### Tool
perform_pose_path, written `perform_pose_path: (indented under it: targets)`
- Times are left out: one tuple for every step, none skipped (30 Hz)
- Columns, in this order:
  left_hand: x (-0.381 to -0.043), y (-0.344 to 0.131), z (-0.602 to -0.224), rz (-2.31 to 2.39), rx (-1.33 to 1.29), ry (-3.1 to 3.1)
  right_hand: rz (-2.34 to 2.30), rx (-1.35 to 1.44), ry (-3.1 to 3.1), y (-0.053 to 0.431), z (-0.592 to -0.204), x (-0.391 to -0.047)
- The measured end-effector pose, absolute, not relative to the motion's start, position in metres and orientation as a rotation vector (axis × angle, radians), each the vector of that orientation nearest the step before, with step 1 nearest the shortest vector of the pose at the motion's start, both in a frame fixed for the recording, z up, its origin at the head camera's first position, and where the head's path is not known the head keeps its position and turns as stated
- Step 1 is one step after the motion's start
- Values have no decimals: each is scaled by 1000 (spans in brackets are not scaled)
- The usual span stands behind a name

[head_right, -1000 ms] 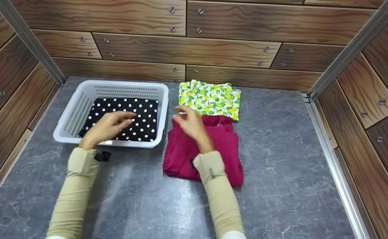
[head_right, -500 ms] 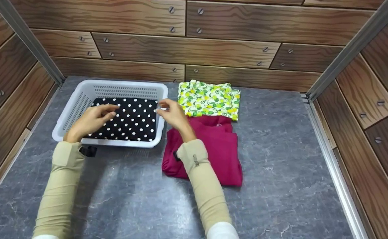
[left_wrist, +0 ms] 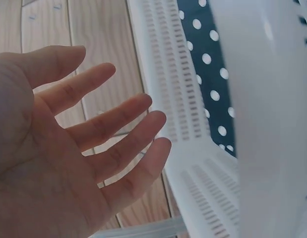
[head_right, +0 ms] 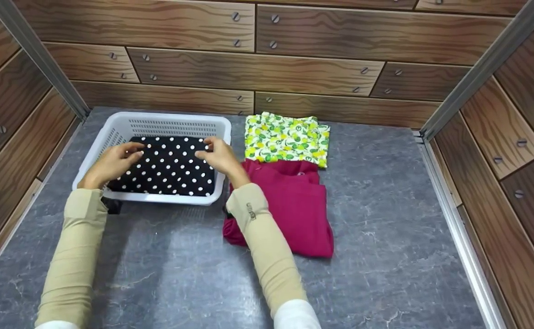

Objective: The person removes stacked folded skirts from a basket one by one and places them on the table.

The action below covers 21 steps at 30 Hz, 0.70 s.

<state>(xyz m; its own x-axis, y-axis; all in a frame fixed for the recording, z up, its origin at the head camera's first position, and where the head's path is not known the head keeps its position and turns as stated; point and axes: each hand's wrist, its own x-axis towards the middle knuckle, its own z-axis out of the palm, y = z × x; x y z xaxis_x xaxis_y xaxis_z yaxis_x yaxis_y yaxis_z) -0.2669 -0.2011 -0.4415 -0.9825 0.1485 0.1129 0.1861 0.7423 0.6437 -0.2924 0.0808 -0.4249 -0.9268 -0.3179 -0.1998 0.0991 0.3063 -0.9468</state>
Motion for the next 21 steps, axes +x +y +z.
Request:
perform_pose_path:
  targets:
    - [-268,-203,-442,-1078,-265,-2894,-1647,-187,2228,79,-426,-293]
    - [-268,-204,-444,-1083,-252,-2906,-1638,-184,2227,77,-427,-293]
    - [-269,-206,-445,-1086,-240,-2919,-1636,-180,2221,75,-428,-293]
    - [-270,-208,-446,-1090,-228,-2931,-1631,-179,2218,73,-430,-293]
    - [-271,-209,-447,-1089,-214,-2941,-1625,-179,2218,72,-431,-293]
    - [-272,-211,-448,-1087,-199,-2952,-1624,-181,2215,70,-432,-293]
    - [-273,-212,-449,-1082,-187,-2962,-1617,-187,2217,69,-433,-293]
    - [-274,-213,-449,-1082,-174,-2970,-1609,-195,2222,67,-435,-293]
    - [-275,-214,-450,-1079,-161,-2979,-1597,-202,2231,66,-436,-293]
    - [-275,-215,-451,-1078,-151,-2986,-1581,-213,2242,64,-438,-293]
    - [-276,-216,-452,-1080,-138,-2993,-1561,-222,2256,62,-439,-293]
    - [-276,-217,-453,-1086,-125,-3002,-1543,-226,2266,60,-440,-293]
    - [-277,-218,-454,-1093,-112,-3010,-1532,-225,2268,57,-441,-293]
    - [-277,-218,-455,-1098,-103,-3018,-1520,-222,2270,55,-442,-292]
    - [-278,-219,-456,-1101,-91,-3027,-1513,-213,2268,52,-443,-292]
    - [-279,-219,-457,-1107,-79,-3036,-1515,-197,2258,50,-443,-291]
    - [-280,-219,-458,-1113,-67,-3045,-1519,-175,2250,47,-444,-291]
    - [-281,-219,-460,-1116,-55,-3056,-1531,-152,2236,45,-445,-291]
    - [-282,-219,-461,-1116,-45,-3068,-1545,-131,2220,43,-445,-291]
    - [-283,-219,-462,-1113,-35,-3080,-1556,-110,2210,41,-446,-292]
    - [-284,-220,-462,-1111,-18,-3095,-1579,-83,2183,39,-447,-292]
